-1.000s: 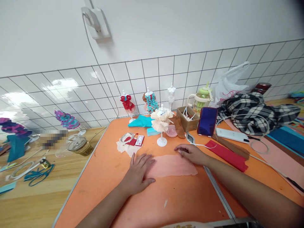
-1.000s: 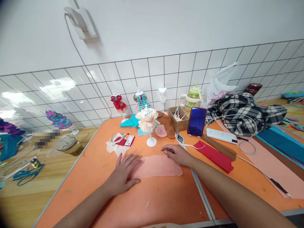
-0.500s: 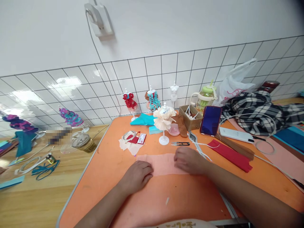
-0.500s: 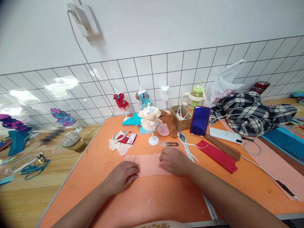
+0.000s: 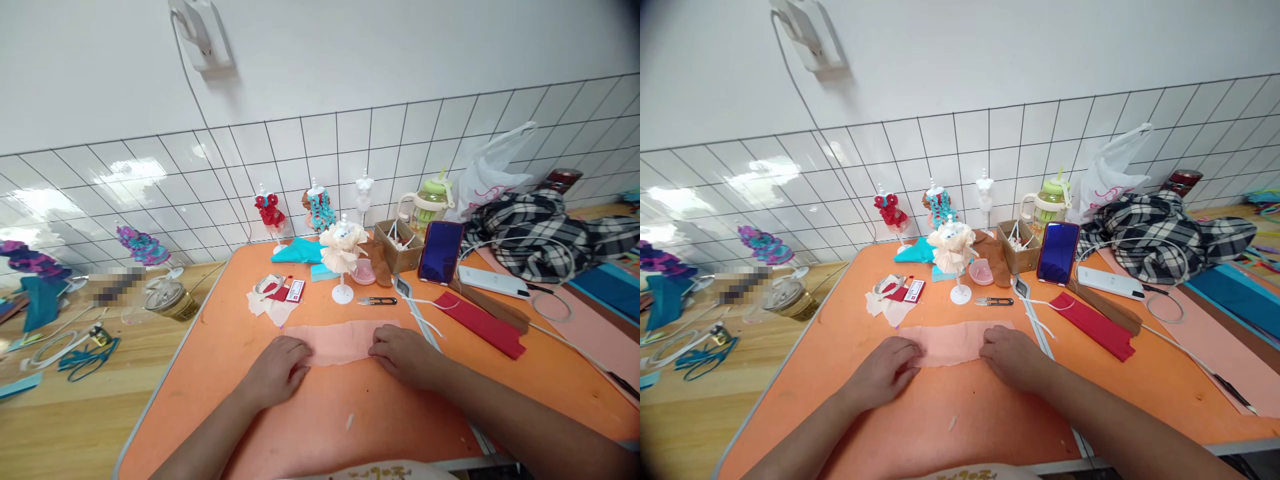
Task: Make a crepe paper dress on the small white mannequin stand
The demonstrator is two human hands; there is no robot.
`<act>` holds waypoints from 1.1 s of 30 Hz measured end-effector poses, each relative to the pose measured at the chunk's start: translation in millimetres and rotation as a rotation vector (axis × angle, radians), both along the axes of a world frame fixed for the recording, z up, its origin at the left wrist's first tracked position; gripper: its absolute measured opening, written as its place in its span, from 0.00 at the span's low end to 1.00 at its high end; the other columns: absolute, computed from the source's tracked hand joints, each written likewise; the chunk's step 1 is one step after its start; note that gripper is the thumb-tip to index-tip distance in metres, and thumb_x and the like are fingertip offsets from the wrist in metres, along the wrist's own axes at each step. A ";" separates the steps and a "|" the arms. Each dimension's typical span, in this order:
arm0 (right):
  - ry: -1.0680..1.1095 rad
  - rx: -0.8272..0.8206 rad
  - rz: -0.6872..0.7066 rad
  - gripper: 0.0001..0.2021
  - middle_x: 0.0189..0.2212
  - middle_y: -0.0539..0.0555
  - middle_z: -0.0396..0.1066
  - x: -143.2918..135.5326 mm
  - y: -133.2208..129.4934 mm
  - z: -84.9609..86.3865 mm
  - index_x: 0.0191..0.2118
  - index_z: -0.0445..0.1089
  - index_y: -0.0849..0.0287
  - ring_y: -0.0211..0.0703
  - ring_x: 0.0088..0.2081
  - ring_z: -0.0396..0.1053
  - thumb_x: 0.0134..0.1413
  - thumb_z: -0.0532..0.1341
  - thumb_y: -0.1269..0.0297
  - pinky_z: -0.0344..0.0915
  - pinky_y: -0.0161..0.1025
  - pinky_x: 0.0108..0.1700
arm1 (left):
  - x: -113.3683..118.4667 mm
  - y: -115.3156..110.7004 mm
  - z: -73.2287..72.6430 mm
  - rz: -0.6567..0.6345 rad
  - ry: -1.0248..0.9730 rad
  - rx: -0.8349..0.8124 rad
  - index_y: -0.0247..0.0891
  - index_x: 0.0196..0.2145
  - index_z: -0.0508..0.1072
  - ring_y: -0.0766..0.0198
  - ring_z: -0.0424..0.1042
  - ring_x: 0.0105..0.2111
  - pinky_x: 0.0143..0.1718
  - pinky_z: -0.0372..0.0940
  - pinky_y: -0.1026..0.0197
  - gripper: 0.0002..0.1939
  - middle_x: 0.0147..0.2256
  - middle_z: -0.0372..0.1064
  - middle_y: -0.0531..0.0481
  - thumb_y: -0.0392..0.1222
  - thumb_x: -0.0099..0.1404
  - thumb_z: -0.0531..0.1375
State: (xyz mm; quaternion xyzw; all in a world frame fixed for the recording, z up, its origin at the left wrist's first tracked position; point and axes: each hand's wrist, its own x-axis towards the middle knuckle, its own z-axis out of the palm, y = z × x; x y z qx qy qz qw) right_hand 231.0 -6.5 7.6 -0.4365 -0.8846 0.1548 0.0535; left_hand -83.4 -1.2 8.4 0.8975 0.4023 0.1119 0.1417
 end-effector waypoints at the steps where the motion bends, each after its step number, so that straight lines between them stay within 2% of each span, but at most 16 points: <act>1: 0.014 -0.005 -0.018 0.13 0.34 0.55 0.71 -0.8 0.9 0.6 0.34 0.73 0.55 0.44 0.39 0.67 0.59 0.51 0.67 0.59 0.37 0.38 | -0.1 0.3 0.4 0.009 -0.009 0.006 0.42 0.41 0.71 0.57 0.69 0.42 0.47 0.63 0.54 0.10 0.41 0.72 0.46 0.40 0.64 0.53; 6: 0.069 -0.166 -0.142 0.12 0.32 0.53 0.74 -1.6 15.4 -3.1 0.32 0.74 0.56 0.42 0.35 0.69 0.55 0.53 0.69 0.59 0.36 0.35 | -2.0 6.5 1.1 0.130 -0.052 -0.029 0.42 0.34 0.74 0.59 0.70 0.39 0.44 0.63 0.56 0.09 0.36 0.72 0.48 0.42 0.64 0.53; 10: 0.119 -0.320 -0.144 0.09 0.31 0.50 0.75 1.4 31.0 -5.2 0.32 0.74 0.56 0.40 0.32 0.69 0.51 0.56 0.67 0.57 0.33 0.31 | -9.7 11.2 4.8 0.203 -0.054 -0.083 0.41 0.30 0.74 0.60 0.70 0.36 0.43 0.63 0.56 0.12 0.34 0.72 0.48 0.45 0.65 0.53; 15: 0.110 -0.384 -0.115 0.09 0.27 0.50 0.73 3.3 39.6 -2.9 0.32 0.74 0.57 0.38 0.28 0.66 0.48 0.56 0.67 0.54 0.31 0.26 | -21.0 8.5 0.0 0.157 -0.006 -0.068 0.46 0.37 0.74 0.54 0.66 0.48 0.53 0.55 0.47 0.14 0.46 0.69 0.49 0.54 0.56 0.62; 18: 0.087 -0.379 -0.106 0.09 0.26 0.49 0.73 3.1 41.8 -1.1 0.30 0.74 0.56 0.38 0.28 0.65 0.47 0.56 0.67 0.53 0.31 0.26 | -24.2 8.3 -7.9 0.177 -0.012 -0.047 0.45 0.35 0.74 0.56 0.66 0.48 0.52 0.55 0.47 0.09 0.44 0.69 0.49 0.50 0.62 0.57; 21: 0.067 -0.406 -0.115 0.08 0.26 0.49 0.72 3.7 44.3 -1.4 0.29 0.73 0.56 0.38 0.27 0.66 0.46 0.56 0.67 0.53 0.31 0.26 | -25.5 8.9 -11.0 0.215 -0.100 -0.022 0.43 0.35 0.73 0.58 0.66 0.47 0.51 0.57 0.50 0.12 0.44 0.70 0.48 0.45 0.67 0.50; 23: 0.064 -0.455 -0.140 0.08 0.24 0.48 0.71 4.8 45.1 -2.5 0.29 0.72 0.57 0.36 0.24 0.65 0.46 0.56 0.67 0.53 0.31 0.25 | -25.4 8.3 -10.0 0.188 -0.189 -0.020 0.43 0.40 0.70 0.57 0.64 0.50 0.52 0.59 0.51 0.11 0.49 0.67 0.46 0.48 0.66 0.52; 25: 0.066 -0.528 -0.169 0.08 0.22 0.47 0.69 6.3 44.6 -3.3 0.29 0.71 0.57 0.34 0.20 0.63 0.47 0.55 0.66 0.53 0.31 0.23 | -24.0 7.5 -9.1 0.126 -0.223 -0.025 0.43 0.47 0.67 0.54 0.62 0.53 0.53 0.58 0.51 0.19 0.53 0.64 0.44 0.53 0.61 0.58; 27: 0.071 -0.585 -0.189 0.08 0.21 0.46 0.67 7.2 43.3 -3.1 0.30 0.71 0.57 0.32 0.16 0.60 0.49 0.54 0.66 0.53 0.31 0.22 | -21.6 8.0 -10.0 0.105 -0.188 -0.027 0.44 0.48 0.67 0.54 0.64 0.52 0.54 0.56 0.50 0.21 0.50 0.67 0.45 0.53 0.59 0.60; 29: 0.065 -0.586 -0.189 0.08 0.20 0.46 0.67 7.3 42.2 -2.1 0.31 0.70 0.57 0.32 0.15 0.60 0.49 0.53 0.65 0.52 0.31 0.22 | -19.3 10.0 -12.7 0.154 -0.152 -0.030 0.44 0.40 0.71 0.57 0.68 0.46 0.52 0.56 0.50 0.11 0.43 0.72 0.48 0.50 0.63 0.57; 31: 0.063 -0.513 -0.172 0.08 0.21 0.47 0.69 6.7 42.0 -1.1 0.30 0.71 0.57 0.34 0.18 0.62 0.49 0.54 0.66 0.52 0.31 0.23 | -18.2 12.5 -15.9 0.229 -0.141 -0.054 0.43 0.34 0.73 0.60 0.70 0.40 0.50 0.56 0.51 0.10 0.36 0.73 0.51 0.47 0.65 0.53; 33: 0.070 -0.427 -0.148 0.07 0.24 0.48 0.71 5.9 42.9 -1.1 0.29 0.71 0.56 0.36 0.24 0.66 0.48 0.55 0.66 0.53 0.31 0.25 | -18.3 13.9 -18.4 0.303 -0.146 -0.083 0.42 0.32 0.73 0.60 0.71 0.36 0.49 0.56 0.51 0.12 0.33 0.74 0.52 0.48 0.65 0.53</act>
